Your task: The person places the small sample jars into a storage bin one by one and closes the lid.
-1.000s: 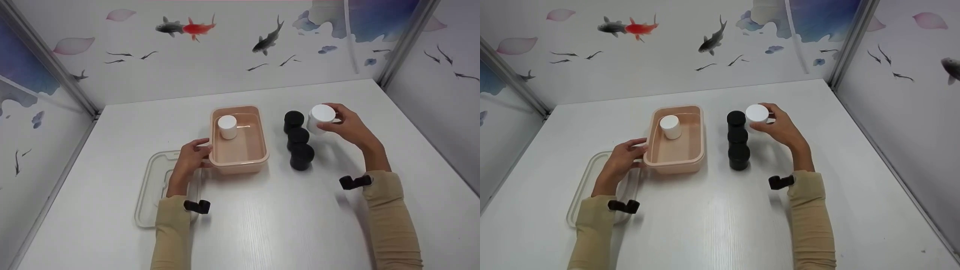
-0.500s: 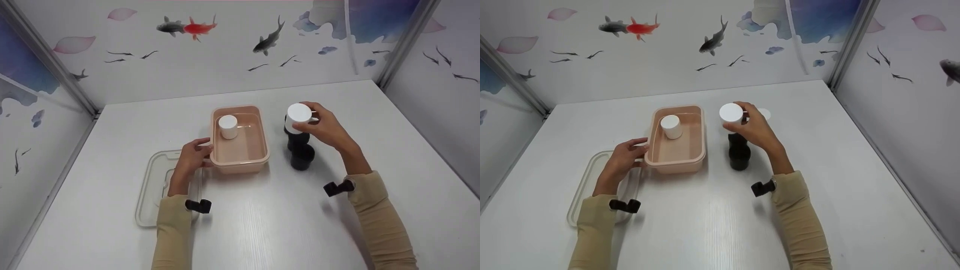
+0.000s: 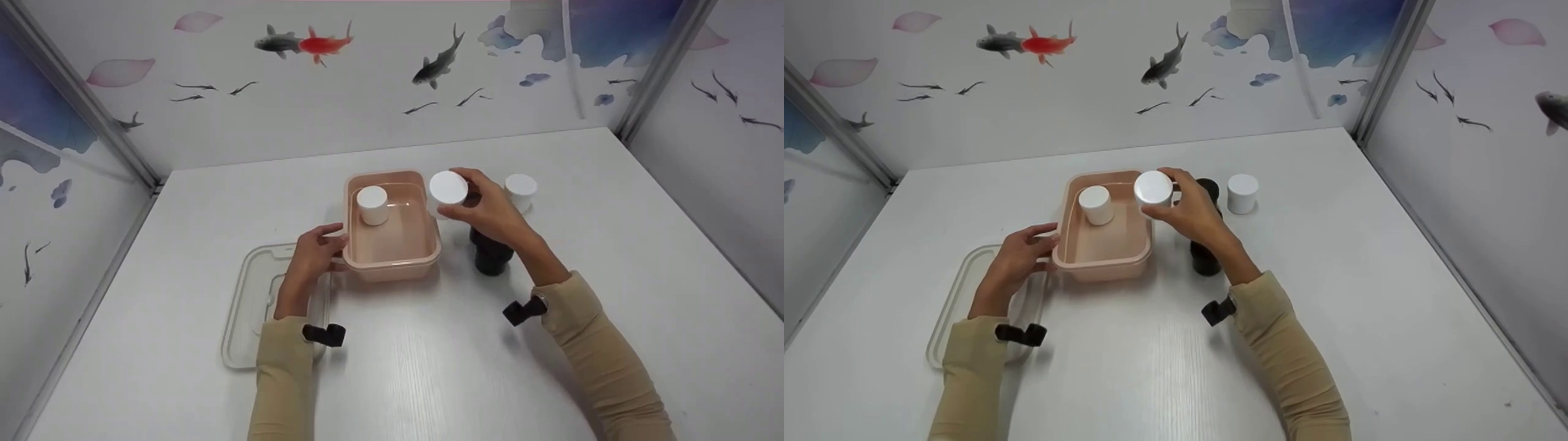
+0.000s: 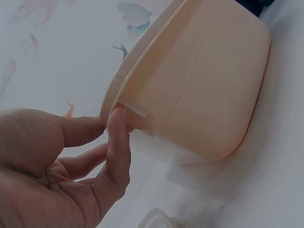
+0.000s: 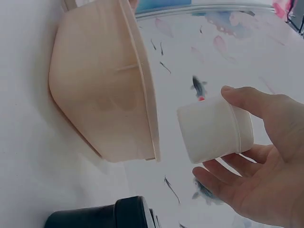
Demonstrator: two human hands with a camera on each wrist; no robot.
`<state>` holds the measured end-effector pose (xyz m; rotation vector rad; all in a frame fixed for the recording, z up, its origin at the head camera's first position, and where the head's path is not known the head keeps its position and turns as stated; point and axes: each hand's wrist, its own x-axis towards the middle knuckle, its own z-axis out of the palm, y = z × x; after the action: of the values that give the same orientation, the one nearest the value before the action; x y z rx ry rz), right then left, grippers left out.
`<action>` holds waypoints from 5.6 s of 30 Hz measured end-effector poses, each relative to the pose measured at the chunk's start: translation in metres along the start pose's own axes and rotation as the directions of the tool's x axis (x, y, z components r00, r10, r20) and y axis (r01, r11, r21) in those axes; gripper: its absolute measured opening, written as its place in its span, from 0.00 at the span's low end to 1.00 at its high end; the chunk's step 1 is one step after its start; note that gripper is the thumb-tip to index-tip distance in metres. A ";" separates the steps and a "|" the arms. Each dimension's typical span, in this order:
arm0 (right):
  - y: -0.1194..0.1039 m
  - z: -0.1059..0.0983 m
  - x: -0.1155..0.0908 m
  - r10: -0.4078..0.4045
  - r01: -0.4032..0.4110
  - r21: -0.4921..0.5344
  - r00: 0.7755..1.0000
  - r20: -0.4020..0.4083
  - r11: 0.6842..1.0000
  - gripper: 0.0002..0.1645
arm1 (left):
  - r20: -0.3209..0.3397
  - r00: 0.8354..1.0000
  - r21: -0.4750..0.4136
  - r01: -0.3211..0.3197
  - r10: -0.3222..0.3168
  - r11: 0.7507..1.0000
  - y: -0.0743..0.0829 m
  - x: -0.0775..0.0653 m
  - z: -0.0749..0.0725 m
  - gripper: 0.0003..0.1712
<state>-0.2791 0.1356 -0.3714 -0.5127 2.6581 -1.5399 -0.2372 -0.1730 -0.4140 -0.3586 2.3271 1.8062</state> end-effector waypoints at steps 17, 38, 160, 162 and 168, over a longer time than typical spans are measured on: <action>-0.042 0.029 0.029 -0.039 0.054 -0.093 0.987 0.154 0.994 0.45 | 0.013 1.000 -0.006 0.004 -0.004 1.000 -0.001 0.002 -0.001 0.26; -0.052 0.044 0.074 0.045 -0.019 -0.072 0.924 0.381 0.997 0.39 | 0.001 1.000 -0.010 -0.012 0.012 1.000 -0.001 0.000 -0.001 0.25; 0.102 -0.078 0.019 0.225 -0.209 0.085 0.939 -0.261 0.974 0.47 | 0.009 1.000 -0.014 -0.022 0.022 1.000 -0.003 0.002 -0.001 0.26; 0.108 -0.076 0.020 0.236 -0.221 0.086 0.940 -0.247 0.971 0.49 | 0.010 1.000 -0.012 -0.025 0.025 1.000 -0.004 0.002 -0.001 0.26; 0.122 -0.072 0.021 0.318 -0.305 0.097 0.934 -0.162 0.947 0.56 | -0.001 1.000 -0.008 -0.002 0.002 1.000 -0.006 0.001 -0.001 0.25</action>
<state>-0.3449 0.2453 -0.4356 0.0543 2.6289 -1.6371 -0.2365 -0.1759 -0.4200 -0.3581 2.3219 1.8174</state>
